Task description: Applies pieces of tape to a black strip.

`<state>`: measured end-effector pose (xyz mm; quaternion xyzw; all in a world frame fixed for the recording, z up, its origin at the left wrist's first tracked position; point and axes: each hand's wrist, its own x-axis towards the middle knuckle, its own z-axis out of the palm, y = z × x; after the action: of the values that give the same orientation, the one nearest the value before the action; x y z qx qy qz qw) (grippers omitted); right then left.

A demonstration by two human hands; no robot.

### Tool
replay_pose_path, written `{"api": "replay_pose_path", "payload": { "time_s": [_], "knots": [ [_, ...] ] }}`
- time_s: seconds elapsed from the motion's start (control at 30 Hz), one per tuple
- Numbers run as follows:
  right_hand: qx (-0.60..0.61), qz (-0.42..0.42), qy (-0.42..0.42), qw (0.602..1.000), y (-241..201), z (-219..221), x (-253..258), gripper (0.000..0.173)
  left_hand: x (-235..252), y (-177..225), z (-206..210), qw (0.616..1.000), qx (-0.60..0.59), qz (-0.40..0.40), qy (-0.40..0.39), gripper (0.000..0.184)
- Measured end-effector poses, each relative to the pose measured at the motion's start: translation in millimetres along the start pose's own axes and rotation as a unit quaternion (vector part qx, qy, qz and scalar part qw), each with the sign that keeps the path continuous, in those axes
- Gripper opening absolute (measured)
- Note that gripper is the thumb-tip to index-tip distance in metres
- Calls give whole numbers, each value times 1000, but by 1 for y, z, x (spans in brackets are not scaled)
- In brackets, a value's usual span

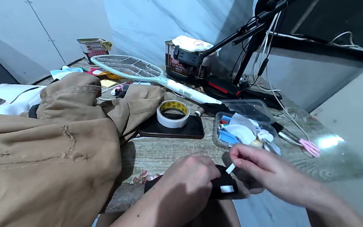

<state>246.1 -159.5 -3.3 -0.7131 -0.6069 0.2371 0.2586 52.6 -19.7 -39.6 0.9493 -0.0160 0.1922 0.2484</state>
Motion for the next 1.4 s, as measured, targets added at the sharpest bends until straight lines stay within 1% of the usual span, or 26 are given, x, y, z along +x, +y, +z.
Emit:
{"api": "replay_pose_path", "payload": {
  "time_s": [0.1, 0.2, 0.3, 0.5, 0.6, 0.7, 0.83, 0.93, 1.0, 1.03, 1.1, 1.17, 1.23, 1.33, 1.4],
  "knots": [
    [-18, 11, -153, 988, -10, -24, 16, 23, -3, -1, 4, 999, 14, 31, 22, 31],
    [-33, 22, -237, 971, -16, -30, 31, 23, -7, -4, 8, 997, 26, 58, 46, 32],
    [-45, 16, -277, 960, -17, -30, 39, 22, -10, -6, 9, 996, 38, 65, 47, 34],
    [-68, 48, -300, 950, -24, -29, 44, 25, -11, -6, 6, 996, 44, 70, 25, 36],
    [-50, 59, -275, 958, -23, -30, 44, 26, -11, -11, 2, 996, 55, 65, 23, 34],
    [-41, 67, -231, 970, -23, -26, 43, 27, -13, -13, -7, 998, 60, 25, 1, 33],
    [-99, 72, -185, 975, -34, -16, 43, 28, -12, -9, -4, 996, 90, -5, 6, 37],
    [-138, 38, -148, 979, -31, -21, 41, 23, -10, -10, 4, 994, 98, 13, 35, 42],
    [-139, 28, -142, 980, -27, -29, 38, 21, -14, -9, -6, 996, 67, -1, 54, 46],
    [-136, 28, -145, 980, -25, -31, 36, 22, -20, -7, -14, 995, 69, -17, 70, 44],
    [-127, 22, -152, 980, -21, -30, 30, 26, -37, 8, -39, 990, 86, -81, 72, 37],
    [-112, -15, -139, 984, -15, -23, 25, 28, -53, 27, -57, 983, 92, -156, 29, 28],
    [-90, -60, -114, 987, -9, -14, 20, 28, -64, 36, -57, 975, 100, -198, -3, 26],
    [-81, -117, -81, 986, -5, 1, 19, 28, -73, 33, -50, 972, 120, -199, -14, 26],
    [-87, -125, -62, 986, -5, 8, 19, 26, -74, 30, -50, 970, 139, -201, -16, 27]
  ]
}}
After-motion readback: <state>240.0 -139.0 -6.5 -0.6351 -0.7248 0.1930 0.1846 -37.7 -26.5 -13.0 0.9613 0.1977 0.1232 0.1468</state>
